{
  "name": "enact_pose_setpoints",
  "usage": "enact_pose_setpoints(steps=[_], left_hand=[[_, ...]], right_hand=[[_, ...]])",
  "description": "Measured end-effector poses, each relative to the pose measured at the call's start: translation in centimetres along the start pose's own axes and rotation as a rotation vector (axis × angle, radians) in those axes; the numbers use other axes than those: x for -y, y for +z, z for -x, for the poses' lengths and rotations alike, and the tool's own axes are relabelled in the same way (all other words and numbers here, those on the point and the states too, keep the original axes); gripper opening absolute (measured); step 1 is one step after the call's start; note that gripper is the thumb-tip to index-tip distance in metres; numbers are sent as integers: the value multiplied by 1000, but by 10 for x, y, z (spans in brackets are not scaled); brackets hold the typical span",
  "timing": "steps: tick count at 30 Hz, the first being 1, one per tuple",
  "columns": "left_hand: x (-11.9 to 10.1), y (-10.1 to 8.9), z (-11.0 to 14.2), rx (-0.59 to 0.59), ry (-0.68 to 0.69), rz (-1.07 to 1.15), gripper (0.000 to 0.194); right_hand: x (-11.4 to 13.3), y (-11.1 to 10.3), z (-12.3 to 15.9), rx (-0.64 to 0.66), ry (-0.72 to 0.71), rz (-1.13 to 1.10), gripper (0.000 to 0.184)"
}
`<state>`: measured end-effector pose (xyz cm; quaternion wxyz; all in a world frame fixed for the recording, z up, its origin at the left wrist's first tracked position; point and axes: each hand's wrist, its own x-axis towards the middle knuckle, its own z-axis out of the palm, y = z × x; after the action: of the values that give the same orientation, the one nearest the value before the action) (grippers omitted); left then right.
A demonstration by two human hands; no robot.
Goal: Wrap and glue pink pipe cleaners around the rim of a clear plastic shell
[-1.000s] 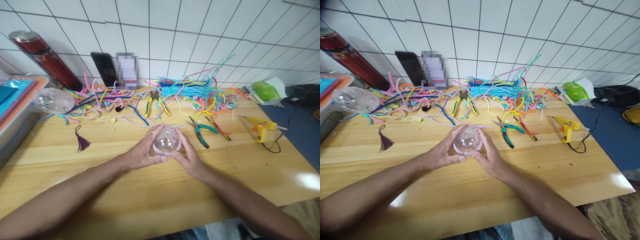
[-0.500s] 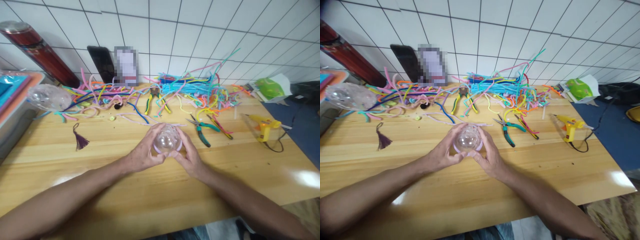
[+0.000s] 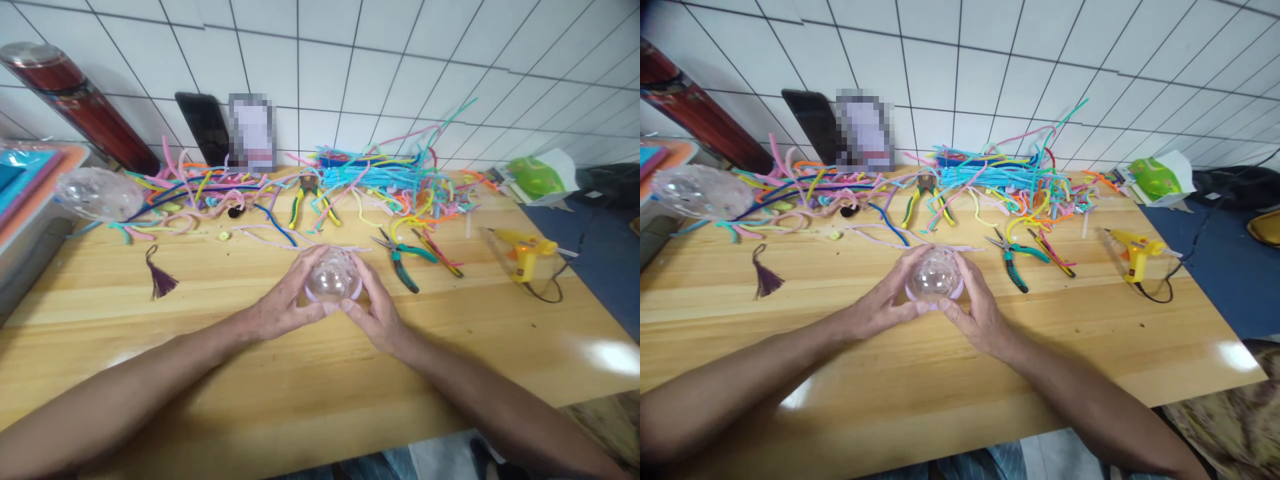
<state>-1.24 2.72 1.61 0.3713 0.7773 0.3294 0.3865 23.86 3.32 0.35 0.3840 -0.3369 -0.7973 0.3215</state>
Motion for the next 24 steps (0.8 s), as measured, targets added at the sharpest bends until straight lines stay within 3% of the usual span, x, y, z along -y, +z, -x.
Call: enact_pose_setpoints(steps=[2,7,14,20,24], left_hand=[[-2,0,0,-6,-16,3,84],[-7,5,-3,-44,0,-83,91],[-1,13,-4,-104,131,-127,95],[4,9,-1,-35,195,-160,100],[6,3,3,37,145,-175,102]], right_hand=[[1,0,0,-2,3,8,78],[2,0,1,5,-1,23,81],[2,-3,0,18,9,-25,80],[3,-8,1,101,47,-56,75],[0,-6,8,160,94,-59,80]])
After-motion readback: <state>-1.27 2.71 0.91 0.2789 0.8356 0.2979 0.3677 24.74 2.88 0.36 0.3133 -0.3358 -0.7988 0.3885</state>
